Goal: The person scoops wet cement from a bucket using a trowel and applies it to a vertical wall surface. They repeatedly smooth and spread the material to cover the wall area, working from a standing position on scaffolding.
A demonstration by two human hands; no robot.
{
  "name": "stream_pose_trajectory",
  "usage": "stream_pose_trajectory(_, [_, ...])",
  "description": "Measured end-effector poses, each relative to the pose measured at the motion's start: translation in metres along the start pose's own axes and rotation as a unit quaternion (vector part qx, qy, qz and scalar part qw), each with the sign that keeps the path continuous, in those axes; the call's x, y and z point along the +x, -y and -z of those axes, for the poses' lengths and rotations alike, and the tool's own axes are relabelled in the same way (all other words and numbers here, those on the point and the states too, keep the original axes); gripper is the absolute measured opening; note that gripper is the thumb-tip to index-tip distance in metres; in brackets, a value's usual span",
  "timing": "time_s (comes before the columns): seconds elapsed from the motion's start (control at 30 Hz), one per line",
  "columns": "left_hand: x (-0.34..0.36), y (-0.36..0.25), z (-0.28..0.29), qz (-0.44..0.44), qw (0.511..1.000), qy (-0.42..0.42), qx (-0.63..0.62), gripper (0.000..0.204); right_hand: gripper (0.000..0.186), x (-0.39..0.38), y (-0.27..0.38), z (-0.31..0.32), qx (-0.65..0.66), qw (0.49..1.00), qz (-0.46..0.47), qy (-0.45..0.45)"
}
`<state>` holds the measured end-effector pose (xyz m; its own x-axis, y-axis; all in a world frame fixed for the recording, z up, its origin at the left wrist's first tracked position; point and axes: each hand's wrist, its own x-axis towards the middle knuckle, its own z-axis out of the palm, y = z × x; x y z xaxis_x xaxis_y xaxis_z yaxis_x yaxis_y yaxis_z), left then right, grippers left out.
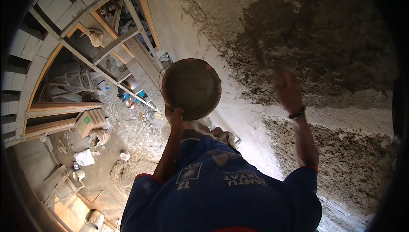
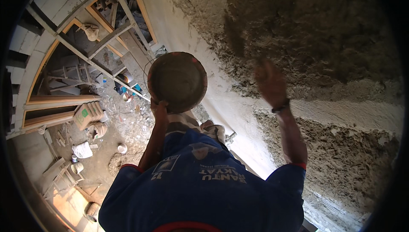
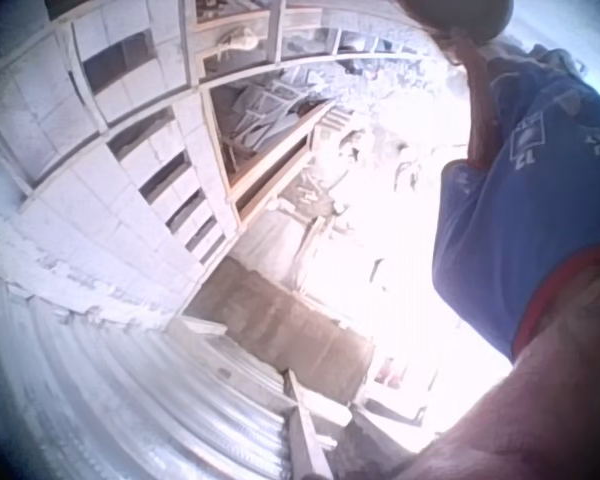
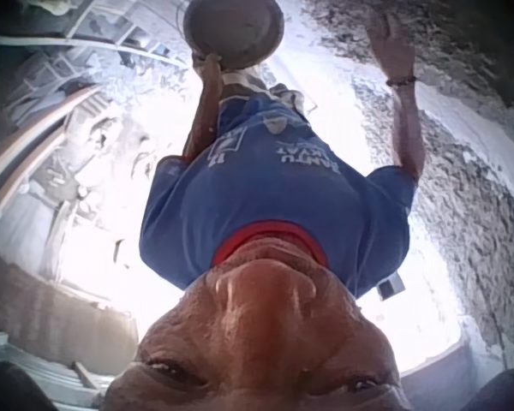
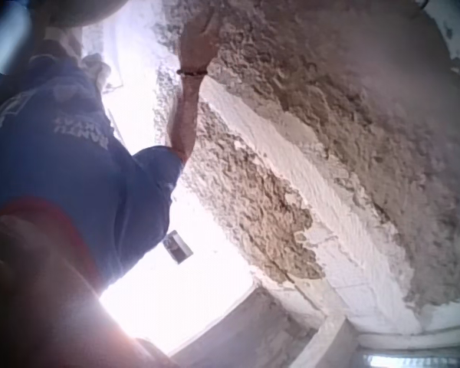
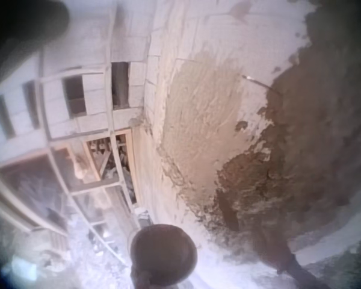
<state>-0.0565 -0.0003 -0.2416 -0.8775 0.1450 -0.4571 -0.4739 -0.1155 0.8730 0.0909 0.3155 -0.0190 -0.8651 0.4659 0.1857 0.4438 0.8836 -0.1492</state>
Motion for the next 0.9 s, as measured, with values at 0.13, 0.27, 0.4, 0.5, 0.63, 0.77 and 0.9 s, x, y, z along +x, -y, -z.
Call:
stream_pose_trajectory(0.13, [-0.002, -0.001, -0.004, -0.016, 0.998, 0.011, -0.054, 0.058, 0.030, -0.013, 0.053, -0.064, 0.059, 0.990, 0.106, 0.071])
stream_pose_trajectory(0.27, [0.010, 0.021, 0.009, 0.007, 1.000, 0.004, 0.003, 0.058, 0.021, 0.001, 0.088, -0.104, -0.046, 0.981, 0.086, 0.170])
stream_pose_trajectory(0.4, [0.001, 0.006, 0.003, -0.002, 1.000, -0.013, -0.012, 0.057, 0.022, -0.008, 0.089, -0.173, -0.072, 0.965, 0.131, 0.216])
stream_pose_trajectory(0.5, [0.011, 0.015, 0.004, -0.026, 1.000, -0.009, 0.014, 0.058, 0.029, -0.018, 0.081, -0.214, 0.026, 0.942, 0.140, 0.302])
stream_pose_trajectory(0.63, [0.008, 0.013, 0.008, -0.022, 0.999, -0.021, -0.014, 0.057, 0.036, -0.017, 0.105, -0.167, 0.109, 0.931, 0.136, 0.322])
stream_pose_trajectory(0.77, [0.007, -0.001, 0.003, 0.004, 0.999, -0.023, -0.032, 0.055, 0.042, -0.027, 0.095, -0.179, 0.165, 0.953, 0.097, 0.233])
stream_pose_trajectory(0.9, [0.006, -0.013, -0.003, 0.045, 0.998, -0.032, -0.042, 0.054, 0.044, -0.017, 0.092, -0.163, 0.158, 0.954, 0.095, 0.238])
